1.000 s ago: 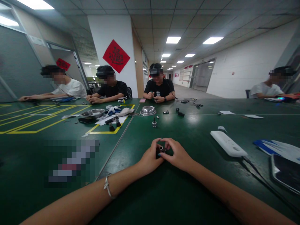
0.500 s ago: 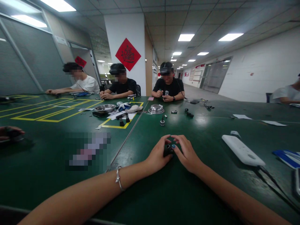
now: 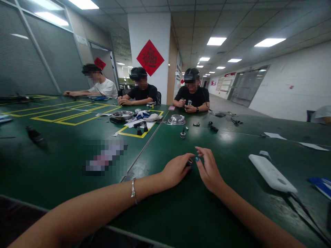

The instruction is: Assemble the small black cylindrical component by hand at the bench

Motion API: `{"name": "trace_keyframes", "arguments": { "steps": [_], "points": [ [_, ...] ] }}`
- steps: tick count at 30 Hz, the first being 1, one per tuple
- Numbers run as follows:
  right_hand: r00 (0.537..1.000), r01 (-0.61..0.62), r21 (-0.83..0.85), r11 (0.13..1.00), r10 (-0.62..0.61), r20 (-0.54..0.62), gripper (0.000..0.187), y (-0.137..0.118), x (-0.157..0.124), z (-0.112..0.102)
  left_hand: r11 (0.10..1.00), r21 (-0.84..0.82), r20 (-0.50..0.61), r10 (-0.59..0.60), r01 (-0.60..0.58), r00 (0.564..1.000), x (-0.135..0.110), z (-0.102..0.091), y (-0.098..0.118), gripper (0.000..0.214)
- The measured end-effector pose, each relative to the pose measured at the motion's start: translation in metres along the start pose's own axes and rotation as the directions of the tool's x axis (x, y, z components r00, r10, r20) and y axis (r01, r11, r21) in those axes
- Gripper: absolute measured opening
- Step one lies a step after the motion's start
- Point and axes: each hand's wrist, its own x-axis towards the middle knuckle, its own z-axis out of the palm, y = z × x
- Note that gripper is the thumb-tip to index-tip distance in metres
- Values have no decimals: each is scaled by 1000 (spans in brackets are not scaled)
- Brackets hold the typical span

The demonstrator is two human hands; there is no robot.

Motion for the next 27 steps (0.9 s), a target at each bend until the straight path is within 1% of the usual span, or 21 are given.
{"name": "trace_keyframes", "arguments": {
  "steps": [1,3,5,9,12,14,16,18,20,22,24,27],
  "points": [
    [1000,4,-1,1000,-4,10,35,0,0,0,1000,7,14,-9,9,1000,0,-3,-1,37],
    [1000,11,-13,1000,-10,29,35,0,0,-1,999,46,54,-7,5,999,0,-12,-5,30],
    [999,19,-30,999,-18,50,35,0,-1,-1,996,93,69,-3,-4,998,-2,-21,-12,25],
    [995,25,-46,999,-20,94,36,-3,0,-3,991,129,57,-28,21,998,-9,-40,-30,27],
    [991,29,-46,999,-23,135,35,-5,1,-4,996,83,21,-46,44,999,-10,-42,-37,33],
    [984,46,-37,998,-39,174,34,-7,2,-3,998,24,-17,-53,53,998,-7,-34,-35,41],
    [979,60,-20,998,-55,198,33,-7,3,-1,999,-35,-42,-39,37,998,-1,-21,-29,48],
    [979,58,-5,998,-55,197,30,-6,4,2,996,-89,-59,15,-20,998,5,-4,-21,53],
    [983,31,5,1000,-31,181,20,-4,5,4,989,-120,-95,75,-86,993,9,11,-14,55],
    [985,9,25,1000,-13,174,11,-1,6,4,984,-130,-136,100,-118,986,11,22,-11,57],
    [984,4,55,998,-14,177,9,0,8,3,982,-145,-162,98,-122,982,10,28,-11,59],
    [985,-1,90,996,-14,172,12,0,9,2,972,-196,-155,100,-130,983,8,28,-16,61]
  ]
}}
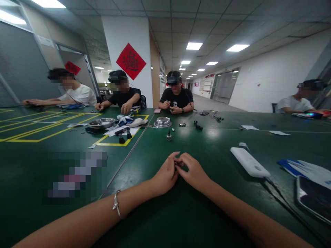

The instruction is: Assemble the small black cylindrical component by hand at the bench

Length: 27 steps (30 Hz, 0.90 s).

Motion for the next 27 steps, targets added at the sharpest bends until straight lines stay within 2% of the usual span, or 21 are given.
{"name": "trace_keyframes", "arguments": {
  "steps": [4,7,12,14,20,27],
  "points": [
    [998,-52,1,999,52,-30,11,0,0,3,993,-111,18,-33,34,999,1,-2,-2,65],
    [995,-96,0,995,96,0,12,0,0,3,972,-216,31,-88,93,996,3,-3,-1,66],
    [998,3,4,1000,-4,69,32,0,-1,-1,944,-290,-43,-179,159,983,3,-6,2,67],
    [997,27,1,1000,-27,77,27,0,-1,-3,940,-286,-44,-206,185,978,3,-6,2,67],
    [998,-11,25,1000,9,63,17,-2,-1,-6,926,-298,17,-238,232,971,3,-7,4,64],
    [997,-46,19,999,45,57,11,-1,0,-8,931,-299,22,-211,208,977,4,-7,3,64]
  ]
}}
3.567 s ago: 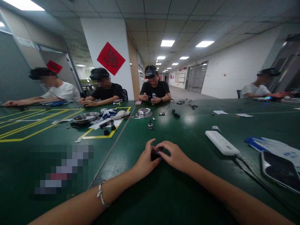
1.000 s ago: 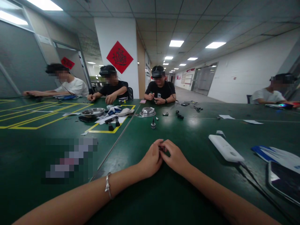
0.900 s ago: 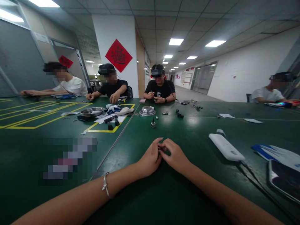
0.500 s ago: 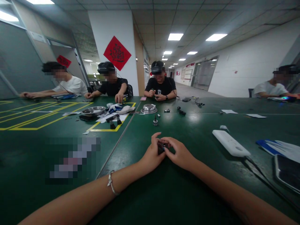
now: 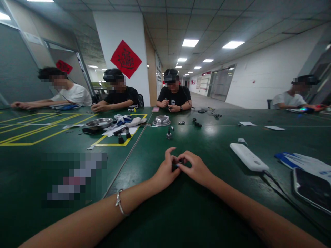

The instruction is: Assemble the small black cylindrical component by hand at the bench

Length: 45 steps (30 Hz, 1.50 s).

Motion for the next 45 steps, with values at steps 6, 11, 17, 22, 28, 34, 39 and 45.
{"name": "trace_keyframes", "arguments": {
  "steps": [6,11,17,22,28,34,39,45],
  "points": [
    [999,-36,-21,999,35,-37,11,1,1,2,999,25,35,43,-44,998,1,0,-4,68],
    [996,-26,-74,997,20,-83,13,-3,2,5,996,30,73,84,-87,994,1,-1,-2,70],
    [992,-60,-110,992,48,-114,11,1,2,9,994,64,68,84,-88,994,1,-1,-1,68],
    [993,-76,-148,986,62,-97,10,1,1,9,994,79,83,71,-78,994,1,-1,0,66],
    [995,-99,-220,971,93,-36,13,-5,-1,1,995,103,79,-4,-4,997,0,-3,3,67],
    [989,-148,-237,960,139,-55,7,-4,1,0,992,125,88,8,-19,996,0,-3,1,66],
    [983,-182,-244,953,169,-74,12,-2,1,2,994,102,67,23,-30,997,0,-2,0,67],
    [985,-169,-286,943,155,-74,15,1,1,3,998,51,61,29,-32,998,1,-2,-2,69]
  ]
}}
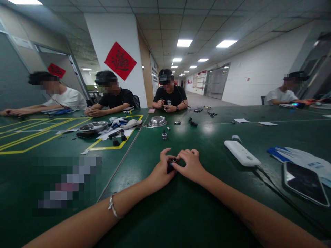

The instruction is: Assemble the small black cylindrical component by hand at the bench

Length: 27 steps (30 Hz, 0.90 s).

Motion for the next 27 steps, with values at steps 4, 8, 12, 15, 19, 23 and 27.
{"name": "trace_keyframes", "arguments": {
  "steps": [4,8,12,15,19,23,27],
  "points": [
    [1000,-6,-24,1000,6,-12,18,0,0,-1,1000,22,-9,8,-8,1000,0,0,0,69],
    [1000,1,-44,999,-2,-7,23,1,-1,0,999,51,-6,19,-19,1000,0,1,0,69],
    [998,-15,-3,1000,15,-56,30,5,-3,4,998,60,-56,22,-19,998,-1,2,1,80],
    [986,-75,85,994,86,-141,34,9,-4,6,998,60,-113,19,-12,993,-1,0,4,82],
    [969,-117,137,984,143,-201,34,10,-3,4,991,130,-19,-16,19,1000,1,-7,12,43],
    [973,-103,160,982,133,-190,34,11,-4,4,973,230,86,-53,32,995,7,-23,20,22],
    [985,-83,177,981,107,-132,33,9,-5,5,927,344,117,-202,152,972,14,-63,17,19]
  ]
}}
